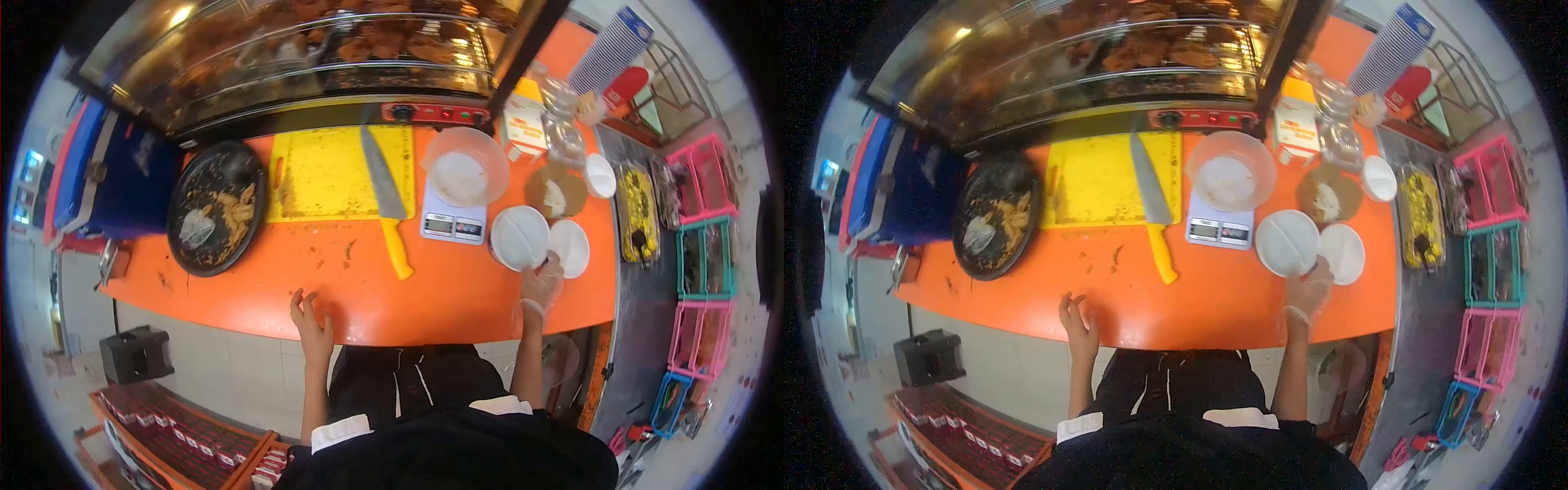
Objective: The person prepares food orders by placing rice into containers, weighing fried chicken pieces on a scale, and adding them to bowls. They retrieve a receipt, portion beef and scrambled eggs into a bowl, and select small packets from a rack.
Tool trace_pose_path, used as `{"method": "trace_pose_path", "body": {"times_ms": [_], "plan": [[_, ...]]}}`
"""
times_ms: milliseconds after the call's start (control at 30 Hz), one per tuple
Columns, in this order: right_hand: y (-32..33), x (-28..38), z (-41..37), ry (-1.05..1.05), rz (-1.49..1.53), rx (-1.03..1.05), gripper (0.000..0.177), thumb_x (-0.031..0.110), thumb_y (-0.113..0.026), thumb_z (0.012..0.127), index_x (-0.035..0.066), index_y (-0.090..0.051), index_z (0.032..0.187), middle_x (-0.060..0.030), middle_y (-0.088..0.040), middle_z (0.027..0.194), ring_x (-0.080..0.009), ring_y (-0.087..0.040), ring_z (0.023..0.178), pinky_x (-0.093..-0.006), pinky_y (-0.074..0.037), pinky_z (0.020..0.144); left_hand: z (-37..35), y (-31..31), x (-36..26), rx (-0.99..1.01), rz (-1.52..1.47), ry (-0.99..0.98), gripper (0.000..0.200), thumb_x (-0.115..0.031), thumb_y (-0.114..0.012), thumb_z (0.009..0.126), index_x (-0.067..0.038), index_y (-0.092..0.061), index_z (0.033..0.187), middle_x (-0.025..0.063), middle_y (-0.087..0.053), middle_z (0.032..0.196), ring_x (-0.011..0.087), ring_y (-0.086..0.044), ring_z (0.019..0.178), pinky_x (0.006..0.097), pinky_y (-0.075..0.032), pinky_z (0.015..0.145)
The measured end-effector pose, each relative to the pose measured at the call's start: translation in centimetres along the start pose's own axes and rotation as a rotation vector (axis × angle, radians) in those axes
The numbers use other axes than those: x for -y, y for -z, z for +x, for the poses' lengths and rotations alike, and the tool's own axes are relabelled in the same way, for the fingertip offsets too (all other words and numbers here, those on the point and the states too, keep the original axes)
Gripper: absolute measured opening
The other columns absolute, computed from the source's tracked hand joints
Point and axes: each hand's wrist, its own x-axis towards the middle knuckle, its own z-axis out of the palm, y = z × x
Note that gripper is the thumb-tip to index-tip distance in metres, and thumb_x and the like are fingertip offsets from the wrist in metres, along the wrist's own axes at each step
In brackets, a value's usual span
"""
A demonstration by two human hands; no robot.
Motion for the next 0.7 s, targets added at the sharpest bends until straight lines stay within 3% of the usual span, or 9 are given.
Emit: {"method": "trace_pose_path", "body": {"times_ms": [67, 167, 233, 300, 367, 433, 500, 633, 700], "plan": [[-1.0, 0.6, -0.1, 0.038, 0.012, -0.081, 0.037, 0.008, -0.06, 0.067, -0.002, -0.052, 0.102, -0.0135, -0.059, 0.079, -0.0266, -0.058, 0.08, -0.0327, -0.044, 0.074, -0.1, 1.5, 1.2, -0.035, 0.023, 0.041, 0.04, -0.003, -0.051, 0.076, 0.0, -0.043, 0.115, 0.018, -0.027, 0.13, 0.0347, -0.027, 0.121, 0.0425, -0.027, 0.099], [-0.6, 3.2, -1.3, -0.201, 0.15, -0.078, 0.042, 0.005, -0.057, 0.065, -0.003, -0.051, 0.106, -0.0185, -0.055, 0.097, -0.033, -0.054, 0.092, -0.0377, -0.042, 0.08, -0.9, 3.5, 4.7, -0.134, 0.032, 0.068, 0.042, -0.005, -0.052, 0.077, 0.001, -0.041, 0.117, 0.0189, -0.029, 0.128, 0.035, -0.027, 0.121, 0.0432, -0.025, 0.099], [-2.4, 2.3, -1.7, 0.352, -0.209, -0.549, 0.038, 0.009, -0.056, 0.07, -0.002, -0.052, 0.106, -0.0199, -0.056, 0.099, -0.0331, -0.055, 0.092, -0.0399, -0.043, 0.08, -1.4, 4.3, 6.8, -0.196, 0.007, 0.111, 0.043, -0.006, -0.052, 0.078, 0.001, -0.039, 0.118, 0.0196, -0.03, 0.128, 0.0358, -0.027, 0.12, 0.044, -0.024, 0.099], [-4.5, 5.0, -3.9, 0.597, -0.285, -0.269, 0.034, 0.011, -0.054, 0.073, -0.001, -0.053, 0.105, -0.0208, -0.055, 0.101, -0.034, -0.053, 0.095, -0.0428, -0.041, 0.083, -1.5, 5.0, 9.3, -0.239, -0.012, 0.142, 0.044, -0.008, -0.052, 0.079, 0.002, -0.038, 0.119, 0.0203, -0.031, 0.127, 0.0367, -0.027, 0.12, 0.0449, -0.024, 0.099], [-5.5, 10.1, -5.3, 0.302, -0.192, 0.359, 0.031, 0.012, -0.051, 0.077, 0.0, -0.054, 0.105, -0.0203, -0.054, 0.103, -0.0336, -0.049, 0.102, -0.0435, -0.037, 0.089, -1.5, 5.0, 12.2, -0.366, 0.217, 0.139, 0.045, -0.01, -0.051, 0.08, 0.002, -0.036, 0.121, 0.0216, -0.033, 0.126, 0.0381, -0.028, 0.119, 0.0467, -0.022, 0.099], [-10.7, 7.4, -6.2, 0.403, -0.027, 0.039, 0.025, 0.013, -0.05, 0.079, 0.002, -0.056, 0.1, -0.0192, -0.056, 0.1, -0.0321, -0.051, 0.099, -0.0418, -0.039, 0.087, -1.0, 5.0, 15.0, -0.409, 0.182, 0.214, 0.048, -0.013, -0.052, 0.08, 0.003, -0.035, 0.122, 0.0222, -0.033, 0.127, 0.0384, -0.028, 0.119, 0.0472, -0.022, 0.099], [-10.1, 9.1, -5.4, 0.447, -0.045, 0.037, 0.024, 0.012, -0.049, 0.079, 0.002, -0.056, 0.1, -0.0172, -0.056, 0.099, -0.0328, -0.052, 0.097, -0.0426, -0.04, 0.083, -0.3, 4.8, 16.5, -0.508, 0.139, 0.288, 0.05, -0.015, -0.053, 0.08, 0.003, -0.034, 0.123, 0.0227, -0.032, 0.127, 0.0386, -0.028, 0.119, 0.0476, -0.022, 0.098], [-6.1, 22.1, -1.1, 0.726, -0.034, -0.253, 0.025, 0.011, -0.05, 0.079, 0.005, -0.056, 0.102, -0.0143, -0.056, 0.1, -0.032, -0.054, 0.094, -0.042, -0.044, 0.078, 1.4, 4.0, 20.4, -0.658, 0.228, 0.478, 0.065, -0.035, -0.055, 0.081, 0.002, -0.029, 0.127, 0.0237, -0.031, 0.127, 0.0377, -0.029, 0.119, 0.0477, -0.025, 0.097], [-3.9, 27.9, 3.1, 1.071, -0.513, -0.428, 0.025, 0.012, -0.051, 0.079, 0.008, -0.056, 0.103, -0.0116, -0.056, 0.105, -0.0292, -0.054, 0.096, -0.0394, -0.044, 0.078, 2.8, 3.7, 19.3, -0.792, 0.197, 0.443, 0.069, -0.046, -0.048, 0.084, 0.003, -0.027, 0.127, 0.0235, -0.029, 0.129, 0.0366, -0.033, 0.118, 0.0479, -0.03, 0.094]]}}
